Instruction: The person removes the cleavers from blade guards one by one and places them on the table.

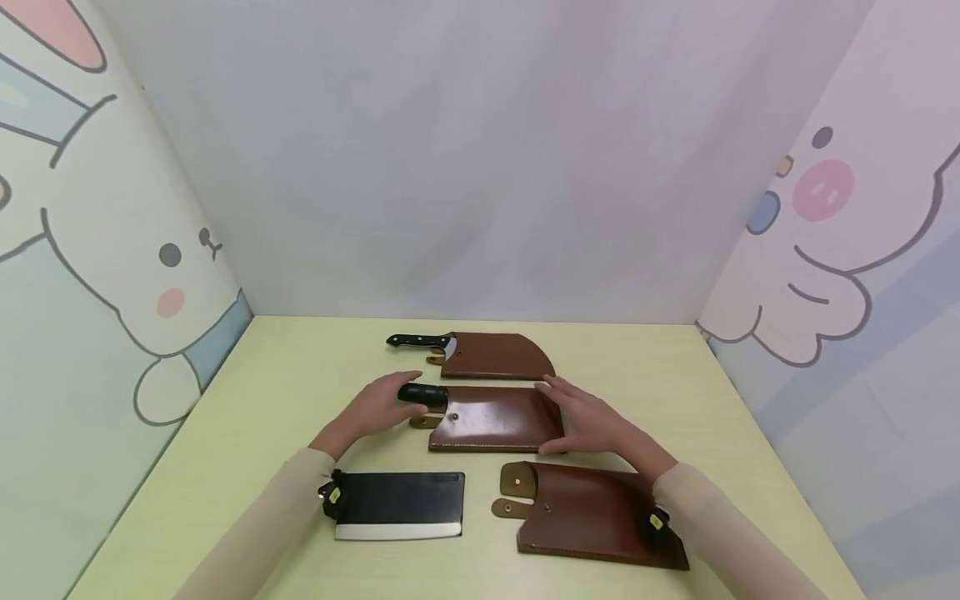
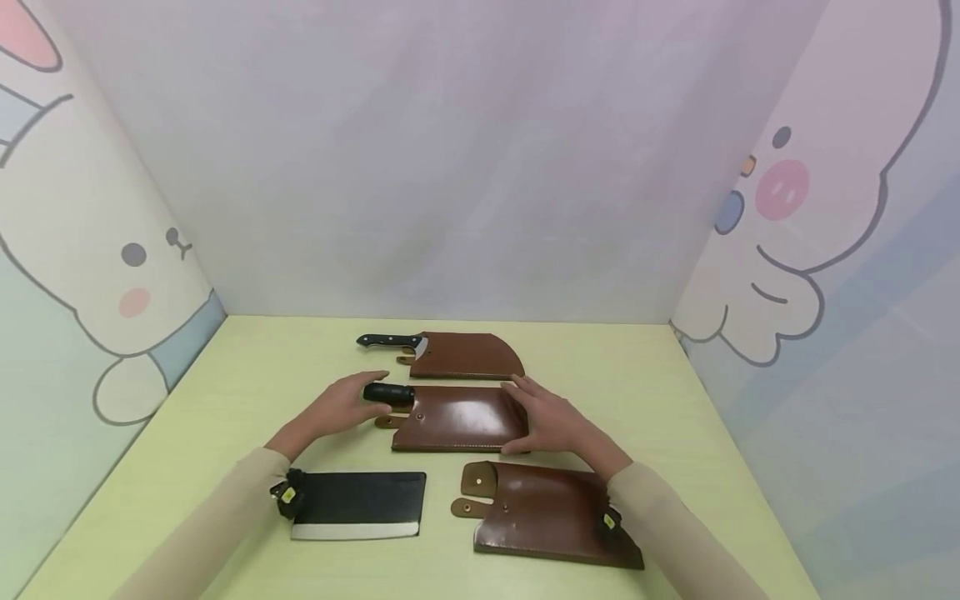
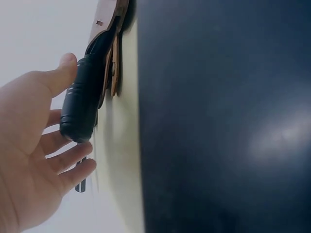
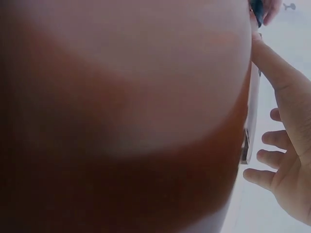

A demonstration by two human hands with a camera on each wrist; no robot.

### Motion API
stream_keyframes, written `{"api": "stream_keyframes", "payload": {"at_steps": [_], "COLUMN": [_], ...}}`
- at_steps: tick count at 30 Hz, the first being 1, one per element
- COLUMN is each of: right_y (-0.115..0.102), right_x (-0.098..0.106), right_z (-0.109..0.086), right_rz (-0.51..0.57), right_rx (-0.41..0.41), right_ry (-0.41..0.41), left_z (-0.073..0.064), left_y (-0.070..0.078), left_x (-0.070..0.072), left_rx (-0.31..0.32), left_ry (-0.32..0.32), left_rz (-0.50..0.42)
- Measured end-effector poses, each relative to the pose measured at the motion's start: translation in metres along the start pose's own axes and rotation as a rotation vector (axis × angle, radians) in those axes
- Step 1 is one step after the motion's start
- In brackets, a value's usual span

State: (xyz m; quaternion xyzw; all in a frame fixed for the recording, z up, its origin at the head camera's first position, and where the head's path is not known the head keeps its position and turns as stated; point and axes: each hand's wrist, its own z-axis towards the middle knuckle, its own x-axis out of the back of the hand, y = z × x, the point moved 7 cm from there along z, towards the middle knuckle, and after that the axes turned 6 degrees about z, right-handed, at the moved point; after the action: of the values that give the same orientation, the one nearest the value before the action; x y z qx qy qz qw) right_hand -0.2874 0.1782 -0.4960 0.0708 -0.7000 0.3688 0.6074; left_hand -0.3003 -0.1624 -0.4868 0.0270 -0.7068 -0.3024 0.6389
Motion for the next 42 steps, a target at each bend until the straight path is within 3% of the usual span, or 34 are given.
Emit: {"api": "stream_keyframes", "payload": {"at_steps": [7, 22, 29, 42], "right_y": [0.004, 0.004, 0.008, 0.003], "right_x": [-0.007, -0.015, -0.016, -0.012], "right_z": [0.007, 0.012, 0.014, 0.013], "right_rz": [0.021, -0.053, -0.057, -0.069], "right_rx": [-0.017, 0.005, -0.021, 0.011], "right_ry": [-0.055, -0.098, -0.092, -0.056], "left_z": [0.004, 0.010, 0.012, 0.010], "left_y": [-0.002, -0.005, -0.003, 0.001], "left_x": [-0.007, -0.015, -0.015, -0.012], "left_rx": [-0.014, -0.039, -0.060, -0.099], "left_ry": [-0.011, 0.007, 0.029, 0.045], "left_rz": [0.007, 0.040, 0.052, 0.066]}}
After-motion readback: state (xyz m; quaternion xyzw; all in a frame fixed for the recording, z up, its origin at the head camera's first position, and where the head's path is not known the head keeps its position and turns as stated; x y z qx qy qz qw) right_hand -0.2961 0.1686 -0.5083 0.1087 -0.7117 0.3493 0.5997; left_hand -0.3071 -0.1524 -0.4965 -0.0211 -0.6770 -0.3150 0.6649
